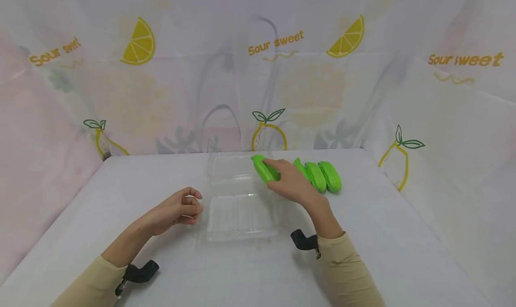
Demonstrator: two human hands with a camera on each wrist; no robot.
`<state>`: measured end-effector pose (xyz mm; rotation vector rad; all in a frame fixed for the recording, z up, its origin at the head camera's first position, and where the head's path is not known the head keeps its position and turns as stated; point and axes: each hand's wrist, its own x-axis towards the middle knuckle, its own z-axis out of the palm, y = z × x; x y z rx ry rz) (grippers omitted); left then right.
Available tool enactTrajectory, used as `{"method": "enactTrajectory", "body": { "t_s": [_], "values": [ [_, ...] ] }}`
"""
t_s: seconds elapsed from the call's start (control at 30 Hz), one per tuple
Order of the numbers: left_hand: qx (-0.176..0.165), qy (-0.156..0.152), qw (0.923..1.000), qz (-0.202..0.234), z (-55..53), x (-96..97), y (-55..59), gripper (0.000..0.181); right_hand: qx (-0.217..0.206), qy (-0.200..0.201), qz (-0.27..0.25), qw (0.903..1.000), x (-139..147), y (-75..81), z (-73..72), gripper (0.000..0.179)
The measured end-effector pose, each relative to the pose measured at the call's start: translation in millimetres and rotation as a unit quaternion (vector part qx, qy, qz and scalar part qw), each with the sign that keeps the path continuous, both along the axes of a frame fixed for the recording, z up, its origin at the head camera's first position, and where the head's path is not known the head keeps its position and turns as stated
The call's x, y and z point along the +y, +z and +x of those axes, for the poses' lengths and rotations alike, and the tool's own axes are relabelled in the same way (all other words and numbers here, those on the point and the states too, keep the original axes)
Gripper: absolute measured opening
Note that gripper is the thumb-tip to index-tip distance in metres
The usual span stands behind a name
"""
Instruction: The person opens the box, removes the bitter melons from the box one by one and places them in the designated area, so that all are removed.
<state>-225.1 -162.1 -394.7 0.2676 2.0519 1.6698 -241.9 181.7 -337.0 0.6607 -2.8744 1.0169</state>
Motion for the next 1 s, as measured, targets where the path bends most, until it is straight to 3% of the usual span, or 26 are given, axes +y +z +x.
{"method": "enactTrajectory", "body": {
  "t_s": [0.27,0.53,1.0],
  "values": [
    [-0.005,0.003,1.0000,0.000,-0.1,0.0,0.0,0.053,-0.014,-0.007,-0.008,0.9998,9.6,3.4,-1.1,0.067],
    [-0.004,-0.003,1.0000,0.004,-0.1,0.1,0.9,0.052,0.009,-0.043,-0.010,0.9990,24.7,8.6,-3.4,0.066],
    [-0.007,-0.001,1.0000,0.000,-1.4,0.4,-0.3,0.052,-0.003,-0.087,0.000,0.9962,46.2,21.4,-0.4,0.065]
  ]
}}
